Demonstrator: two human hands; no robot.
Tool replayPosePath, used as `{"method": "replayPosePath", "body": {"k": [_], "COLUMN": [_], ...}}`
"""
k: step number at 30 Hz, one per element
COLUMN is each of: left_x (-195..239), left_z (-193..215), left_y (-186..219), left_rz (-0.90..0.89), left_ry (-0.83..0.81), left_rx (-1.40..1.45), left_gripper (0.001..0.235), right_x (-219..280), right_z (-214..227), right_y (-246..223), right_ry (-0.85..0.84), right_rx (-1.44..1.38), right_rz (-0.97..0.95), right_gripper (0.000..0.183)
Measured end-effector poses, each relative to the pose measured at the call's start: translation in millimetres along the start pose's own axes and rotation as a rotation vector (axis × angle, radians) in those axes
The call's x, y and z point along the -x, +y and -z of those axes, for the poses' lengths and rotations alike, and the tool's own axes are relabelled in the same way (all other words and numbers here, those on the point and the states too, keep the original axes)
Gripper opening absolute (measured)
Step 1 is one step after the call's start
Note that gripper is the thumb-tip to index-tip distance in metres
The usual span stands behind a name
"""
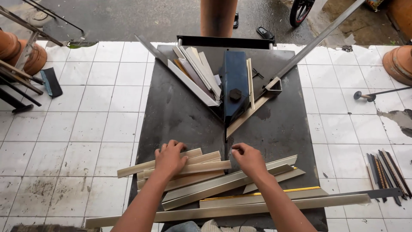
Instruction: Measuring and aligning wooden frame moldings on a miter cutting machine table using a metal ruler.
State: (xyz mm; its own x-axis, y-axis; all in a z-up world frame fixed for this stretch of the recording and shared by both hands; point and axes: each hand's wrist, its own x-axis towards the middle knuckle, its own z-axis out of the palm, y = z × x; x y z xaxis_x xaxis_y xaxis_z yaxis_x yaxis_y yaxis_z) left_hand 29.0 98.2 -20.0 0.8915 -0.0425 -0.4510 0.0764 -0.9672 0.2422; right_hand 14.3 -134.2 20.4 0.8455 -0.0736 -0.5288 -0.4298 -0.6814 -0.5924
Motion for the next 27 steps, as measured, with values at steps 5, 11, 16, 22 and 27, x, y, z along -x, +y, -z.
{"method": "replayPosePath", "body": {"k": [5, 11, 16, 22, 27], "left_x": [3.2, 18.8, 20.9, 29.1, 30.2], "left_z": [3.9, 1.3, -3.4, 2.5, -3.3], "left_y": [9.9, 32.6, 36.5, 54.3, 71.8], "left_rz": [-0.065, -0.139, -0.149, -0.201, -0.257], "left_ry": [-0.062, -0.037, 0.007, 0.089, 0.134], "left_rx": [0.028, 0.031, 0.084, 0.191, 0.198], "left_gripper": [0.035, 0.041, 0.037, 0.031, 0.027], "right_x": [-11.4, -37.5, -54.9, -42.7, -55.7], "right_z": [-22.8, -28.4, -18.9, 1.3, 16.1], "right_y": [3.2, 12.0, 32.7, 39.9, 38.6], "right_ry": [-0.024, 0.154, 0.182, 0.191, 0.194], "right_rx": [0.453, 0.723, 0.657, 0.491, 0.46], "right_rz": [0.16, 0.298, 0.277, 0.033, -0.044], "right_gripper": [0.036, 0.035, 0.024, 0.025, 0.053]}}
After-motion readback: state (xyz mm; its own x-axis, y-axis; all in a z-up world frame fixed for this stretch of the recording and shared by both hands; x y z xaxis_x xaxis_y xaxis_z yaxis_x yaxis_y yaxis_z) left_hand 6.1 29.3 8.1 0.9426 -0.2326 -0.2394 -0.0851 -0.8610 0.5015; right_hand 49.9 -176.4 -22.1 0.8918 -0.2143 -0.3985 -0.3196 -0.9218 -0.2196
